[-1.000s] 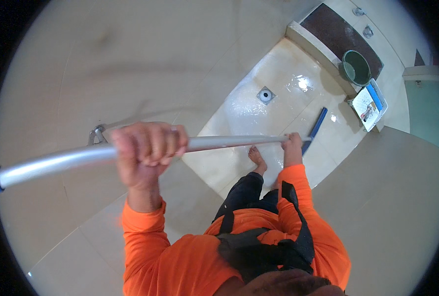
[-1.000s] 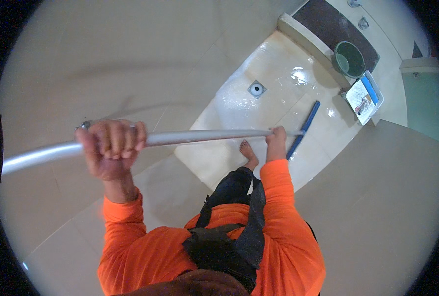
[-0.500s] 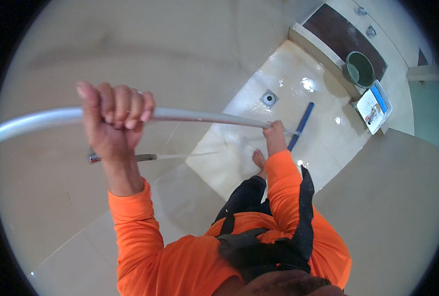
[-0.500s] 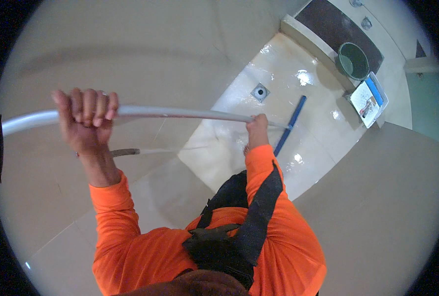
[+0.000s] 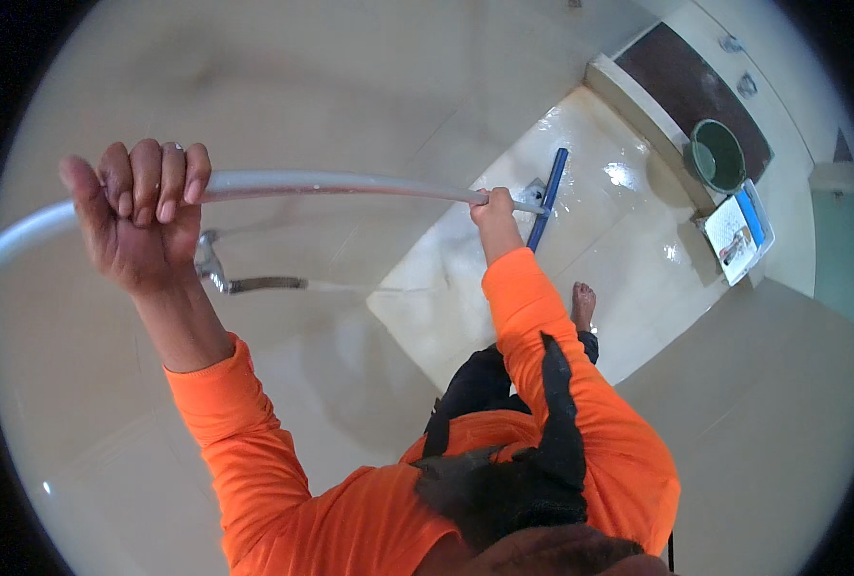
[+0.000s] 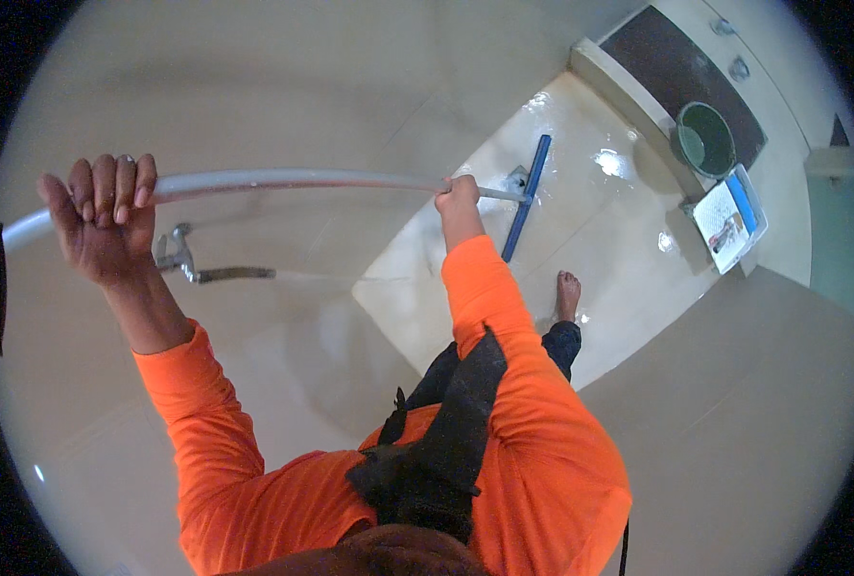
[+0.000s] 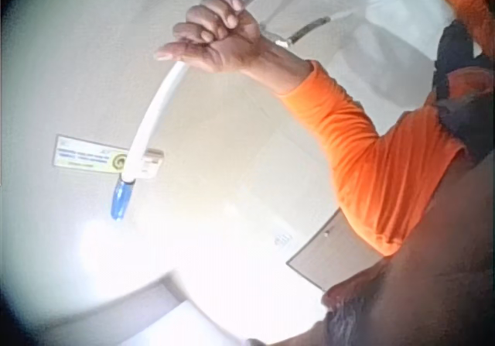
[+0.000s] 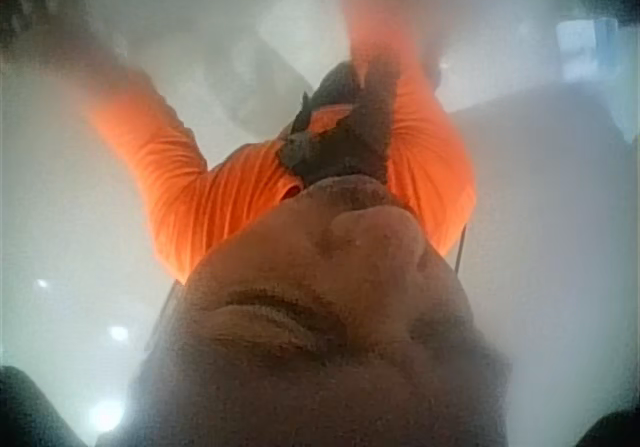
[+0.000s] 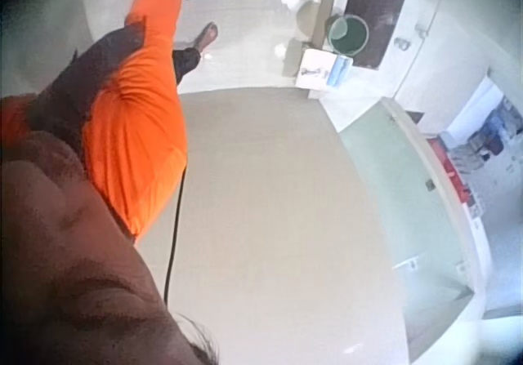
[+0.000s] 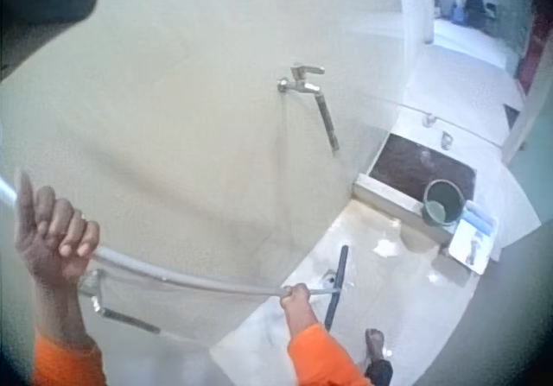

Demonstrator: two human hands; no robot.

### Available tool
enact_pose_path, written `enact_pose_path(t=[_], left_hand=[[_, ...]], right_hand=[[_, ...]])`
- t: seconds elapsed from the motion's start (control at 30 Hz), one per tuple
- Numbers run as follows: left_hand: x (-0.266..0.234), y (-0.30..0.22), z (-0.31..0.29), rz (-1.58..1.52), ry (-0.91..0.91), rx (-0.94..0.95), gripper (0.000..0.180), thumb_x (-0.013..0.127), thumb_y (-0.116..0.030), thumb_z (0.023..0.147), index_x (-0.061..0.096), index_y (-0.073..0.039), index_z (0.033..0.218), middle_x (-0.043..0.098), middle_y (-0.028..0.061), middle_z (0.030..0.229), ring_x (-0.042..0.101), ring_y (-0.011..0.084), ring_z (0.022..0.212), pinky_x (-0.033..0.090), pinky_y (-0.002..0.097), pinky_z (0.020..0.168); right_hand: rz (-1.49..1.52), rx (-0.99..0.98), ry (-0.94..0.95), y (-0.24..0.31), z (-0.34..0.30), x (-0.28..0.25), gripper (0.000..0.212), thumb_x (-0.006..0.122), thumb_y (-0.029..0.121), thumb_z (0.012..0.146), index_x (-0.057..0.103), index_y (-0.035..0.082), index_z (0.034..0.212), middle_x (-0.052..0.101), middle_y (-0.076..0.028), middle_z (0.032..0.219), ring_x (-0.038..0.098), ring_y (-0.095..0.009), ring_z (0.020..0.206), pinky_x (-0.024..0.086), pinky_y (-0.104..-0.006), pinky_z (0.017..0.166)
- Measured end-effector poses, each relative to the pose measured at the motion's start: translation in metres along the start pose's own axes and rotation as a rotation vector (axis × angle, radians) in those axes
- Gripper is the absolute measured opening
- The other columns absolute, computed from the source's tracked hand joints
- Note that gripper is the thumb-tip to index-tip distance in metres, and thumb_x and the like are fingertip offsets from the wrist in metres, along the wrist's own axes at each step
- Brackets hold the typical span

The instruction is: The person uses a paintbrush to apply a white substance from a tray onto the shower floor. They then use a squeegee to spread the substance and push water toward the drain while rinsing the area with a shower head.

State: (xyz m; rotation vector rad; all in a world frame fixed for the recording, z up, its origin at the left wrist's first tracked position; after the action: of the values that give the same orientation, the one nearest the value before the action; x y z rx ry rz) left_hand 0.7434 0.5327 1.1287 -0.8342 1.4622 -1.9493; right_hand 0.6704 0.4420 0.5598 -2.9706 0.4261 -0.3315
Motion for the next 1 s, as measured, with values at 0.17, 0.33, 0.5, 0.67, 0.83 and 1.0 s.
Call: enact_pose_path(t=[0.17, 0.33, 0.5, 0.67, 0.83, 1.0], left_hand=[[0.052, -0.043, -0.052, 0.055, 0.005, 0.025, 0.045, 0.040, -0.047, 0.096, 0.041, -0.016, 0.063, 0.037, -0.0048, 0.055, 0.035, 0.0089, 0.049, 0.035, 0.0268, 0.060], [0.091, -0.106, -0.102, 0.088, -0.131, 0.067, 0.041, 0.045, -0.045, 0.095, 0.045, -0.016, 0.066, 0.041, -0.0045, 0.055, 0.040, 0.0063, 0.048, 0.036, 0.0238, 0.057], [0.112, -0.132, -0.159, 0.114, -0.211, 0.132, 0.037, 0.044, -0.041, 0.096, 0.046, -0.015, 0.069, 0.042, -0.0040, 0.058, 0.040, 0.0062, 0.047, 0.036, 0.0240, 0.055], [0.133, -0.085, -0.161, 0.145, -0.512, 0.178, 0.038, 0.033, -0.043, 0.099, 0.039, -0.015, 0.074, 0.030, -0.0040, 0.061, 0.030, 0.0100, 0.049, 0.035, 0.0291, 0.054], [0.146, -0.054, -0.114, 0.653, -0.546, 0.281, 0.034, 0.058, -0.022, 0.091, 0.053, -0.011, 0.060, 0.045, -0.0045, 0.046, 0.042, 0.0046, 0.038, 0.031, 0.0213, 0.034], [0.161, -0.044, -0.112, 0.654, -0.219, -0.076, 0.037, 0.065, -0.040, 0.079, 0.062, -0.004, 0.081, 0.050, 0.0006, 0.056, 0.048, 0.0104, 0.048, 0.039, 0.0271, 0.045]], right_hand=[[-0.572, 0.143, 0.293, 0.022, -0.030, -0.043, 0.037, 0.052, 0.031, 0.092, 0.040, 0.007, 0.117, 0.054, -0.013, 0.104, 0.057, -0.026, 0.085, 0.050, -0.0413, 0.069], [-1.453, -0.211, 0.434, 0.149, -0.078, -0.102, 0.048, 0.053, 0.035, 0.091, 0.045, 0.008, 0.130, 0.058, -0.011, 0.104, 0.060, -0.024, 0.071, 0.051, -0.0356, 0.059], [-1.658, -0.399, 0.207, 0.241, -0.136, -0.096, 0.051, 0.051, 0.043, 0.090, 0.049, 0.008, 0.127, 0.059, -0.010, 0.102, 0.061, -0.021, 0.072, 0.050, -0.0331, 0.061], [-1.768, -0.683, 0.943, 0.175, -0.300, 0.027, 0.066, 0.048, 0.056, 0.089, 0.046, 0.003, 0.130, 0.062, -0.013, 0.103, 0.062, -0.017, 0.076, 0.049, -0.0286, 0.062], [-1.403, -0.903, 2.038, 0.075, -0.541, 0.080, 0.076, 0.044, 0.060, 0.088, 0.038, 0.003, 0.137, 0.059, -0.018, 0.117, 0.061, -0.021, 0.099, 0.047, -0.0294, 0.079], [-1.440, -0.764, 2.593, 0.018, -0.683, 0.072, 0.087, 0.043, 0.073, 0.080, 0.039, 0.007, 0.136, 0.041, -0.019, 0.135, 0.045, -0.028, 0.120, 0.035, -0.0378, 0.098]])
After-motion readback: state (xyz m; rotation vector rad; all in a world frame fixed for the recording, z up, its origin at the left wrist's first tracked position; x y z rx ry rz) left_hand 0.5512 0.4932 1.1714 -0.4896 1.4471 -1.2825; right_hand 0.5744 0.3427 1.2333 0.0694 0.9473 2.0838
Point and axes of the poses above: each hand's wrist, its own z-axis towards the middle knuckle, its own x-axis out of the palm, y = z × x, the point moved 6 cm from there along z, towards the middle knuckle
